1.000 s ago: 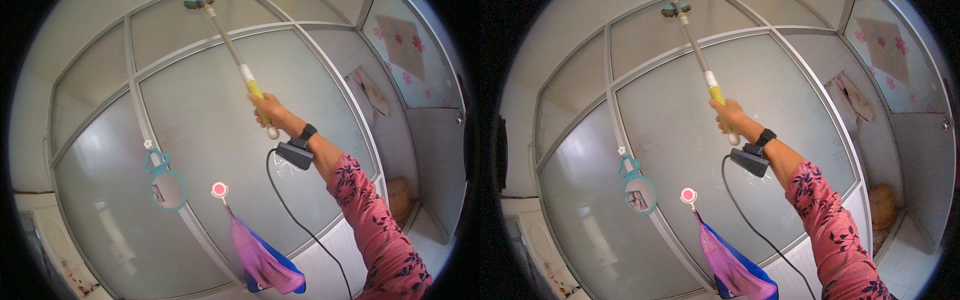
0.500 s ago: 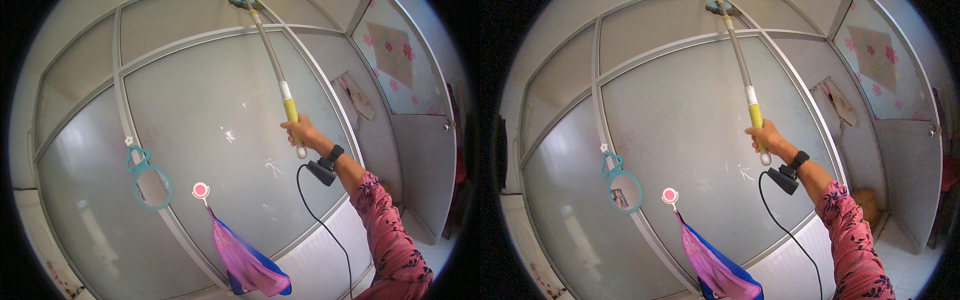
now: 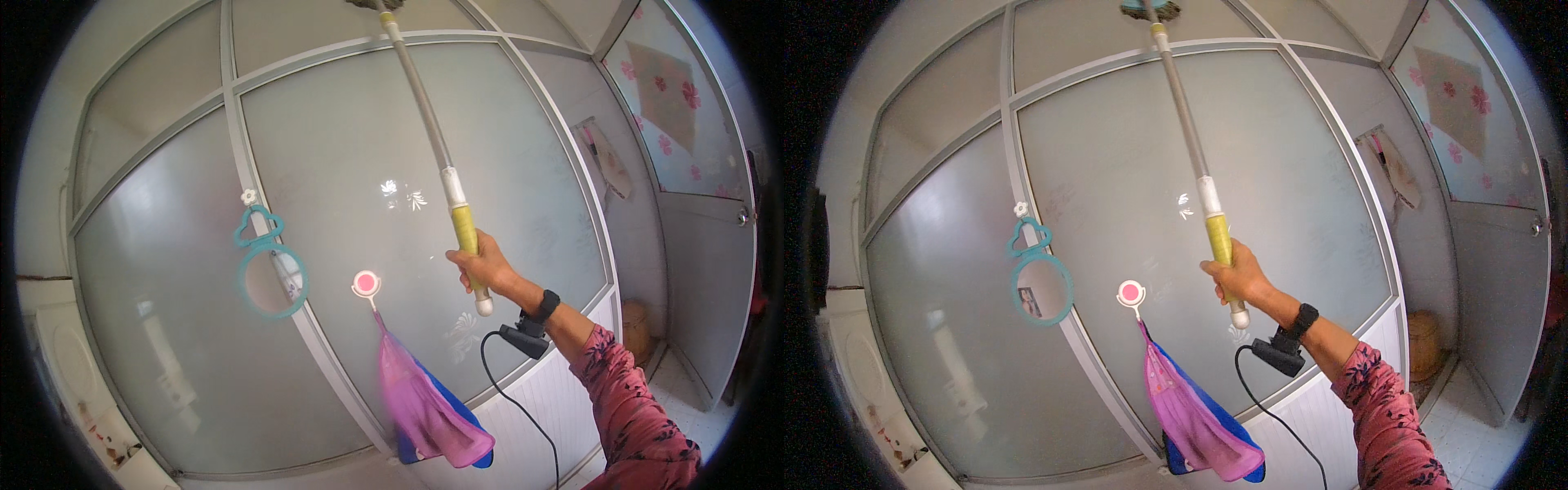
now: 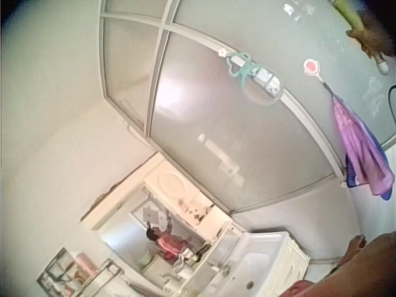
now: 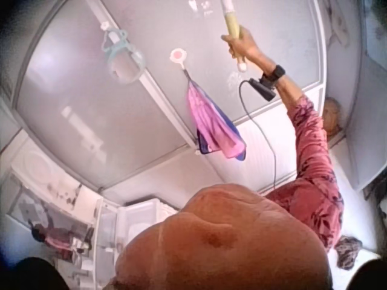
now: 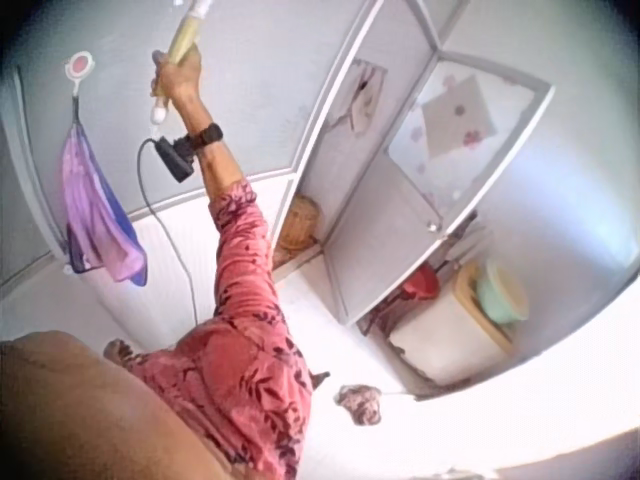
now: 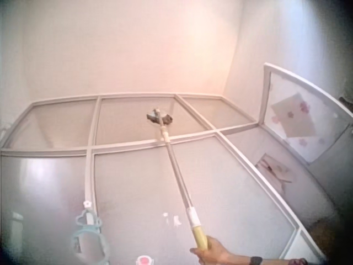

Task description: The person is using a long-handled mop to clean a high frosted glass partition wall.

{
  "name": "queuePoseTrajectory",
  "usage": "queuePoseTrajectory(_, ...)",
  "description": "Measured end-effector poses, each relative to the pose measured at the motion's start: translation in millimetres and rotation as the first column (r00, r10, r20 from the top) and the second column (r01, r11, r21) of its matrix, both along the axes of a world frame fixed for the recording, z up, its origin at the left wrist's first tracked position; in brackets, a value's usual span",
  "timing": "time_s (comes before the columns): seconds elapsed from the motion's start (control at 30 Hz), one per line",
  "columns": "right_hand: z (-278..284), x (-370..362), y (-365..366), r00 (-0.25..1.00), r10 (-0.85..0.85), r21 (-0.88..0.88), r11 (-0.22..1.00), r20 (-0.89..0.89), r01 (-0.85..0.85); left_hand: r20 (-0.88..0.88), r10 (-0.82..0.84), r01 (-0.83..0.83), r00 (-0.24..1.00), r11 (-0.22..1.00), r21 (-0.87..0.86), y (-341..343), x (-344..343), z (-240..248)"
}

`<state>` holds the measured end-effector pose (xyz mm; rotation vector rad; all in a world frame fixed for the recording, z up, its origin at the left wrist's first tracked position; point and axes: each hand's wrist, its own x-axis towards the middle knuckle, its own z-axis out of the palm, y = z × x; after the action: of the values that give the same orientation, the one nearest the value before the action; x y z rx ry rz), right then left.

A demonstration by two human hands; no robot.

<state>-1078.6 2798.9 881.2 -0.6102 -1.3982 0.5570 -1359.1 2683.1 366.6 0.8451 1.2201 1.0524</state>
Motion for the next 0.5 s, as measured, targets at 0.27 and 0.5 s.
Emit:
queuePoseTrajectory(0.27,-9.5,-64.1,4.1,0.981,0.195,-0.032,0.981,0.023,-0.194,0.033,0.182,-0.174,0.983,0.970,-0.169,-9.9,-21.8,-4.7)
queuePoseTrajectory(0.5,-29.3,-79.1,19.0,0.988,0.147,0.010,0.989,0.037,-0.148,0.062,0.148,-0.139,0.987,0.983,-0.122,-27.1,-23.2,40.1)
